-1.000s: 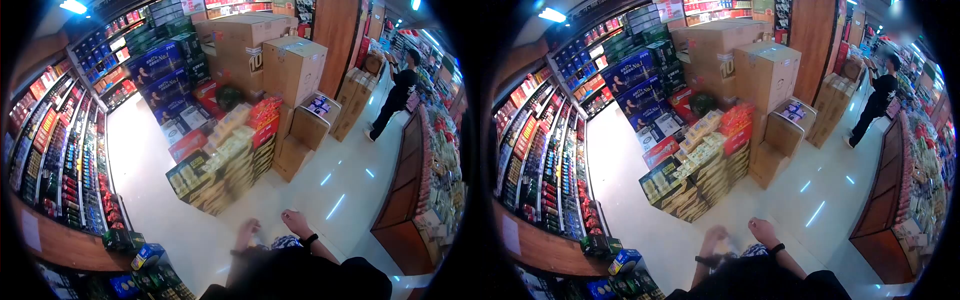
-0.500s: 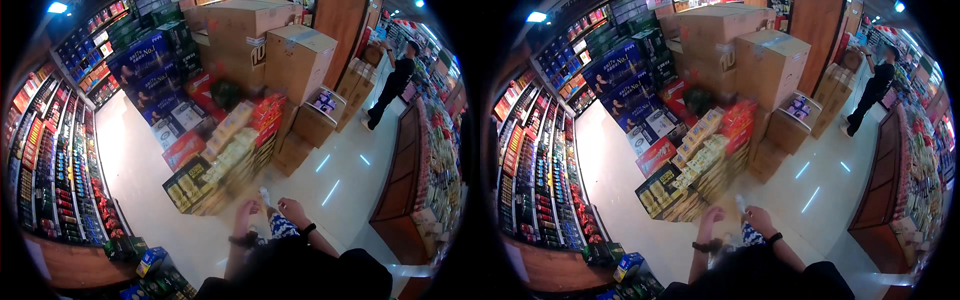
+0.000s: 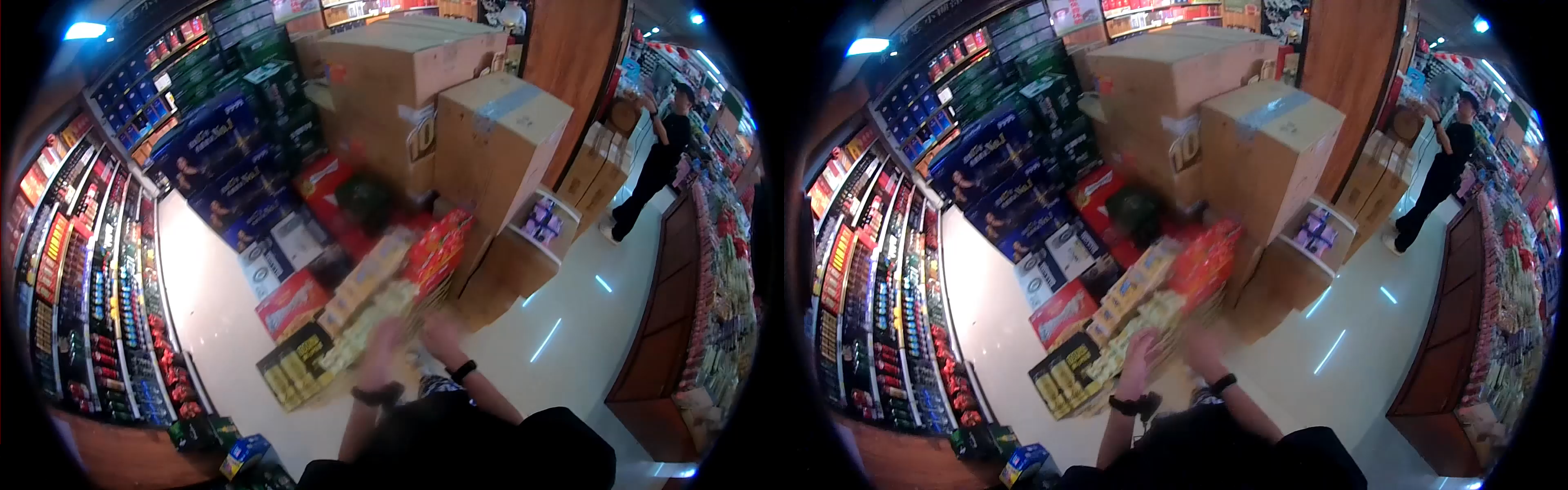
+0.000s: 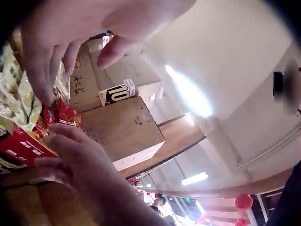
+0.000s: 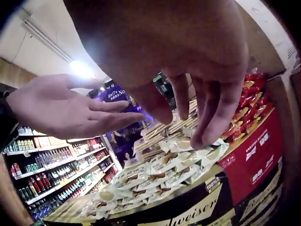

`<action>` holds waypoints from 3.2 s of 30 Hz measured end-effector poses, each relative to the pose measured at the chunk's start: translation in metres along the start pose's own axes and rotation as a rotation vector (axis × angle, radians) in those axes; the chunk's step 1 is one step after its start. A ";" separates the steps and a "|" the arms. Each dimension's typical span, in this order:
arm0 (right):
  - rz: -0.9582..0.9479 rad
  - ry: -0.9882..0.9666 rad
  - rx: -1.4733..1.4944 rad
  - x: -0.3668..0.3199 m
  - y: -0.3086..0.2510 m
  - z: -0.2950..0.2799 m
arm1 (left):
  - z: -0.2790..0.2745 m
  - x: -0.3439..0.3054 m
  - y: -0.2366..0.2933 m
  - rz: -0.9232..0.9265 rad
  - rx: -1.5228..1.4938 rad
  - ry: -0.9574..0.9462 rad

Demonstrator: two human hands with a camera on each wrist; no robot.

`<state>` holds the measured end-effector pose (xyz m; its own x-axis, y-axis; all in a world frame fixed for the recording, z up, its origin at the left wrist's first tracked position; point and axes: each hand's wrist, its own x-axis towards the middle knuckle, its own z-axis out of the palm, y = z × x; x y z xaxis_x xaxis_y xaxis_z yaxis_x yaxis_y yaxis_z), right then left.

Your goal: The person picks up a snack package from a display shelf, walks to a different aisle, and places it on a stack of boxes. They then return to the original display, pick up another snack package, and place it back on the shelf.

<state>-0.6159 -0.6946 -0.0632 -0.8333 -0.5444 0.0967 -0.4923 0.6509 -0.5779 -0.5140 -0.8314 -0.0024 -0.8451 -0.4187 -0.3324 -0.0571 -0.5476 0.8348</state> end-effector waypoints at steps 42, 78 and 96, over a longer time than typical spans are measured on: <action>-0.674 0.067 0.045 0.056 -0.050 -0.093 | -0.003 0.029 -0.002 0.151 -0.136 -0.042; -1.337 -2.384 0.246 -0.676 -0.262 0.010 | 0.073 -0.716 -0.325 0.976 -0.923 2.129; -1.352 -2.892 -0.013 -0.986 -0.271 -0.019 | 0.102 -0.923 -0.417 1.043 -1.134 2.479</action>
<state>0.3342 -0.3241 0.0128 0.8072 0.5851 -0.0784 -0.1108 0.0198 -0.9936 0.2354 -0.1427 0.0016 0.8504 0.2624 -0.4561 0.3192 0.4318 0.8436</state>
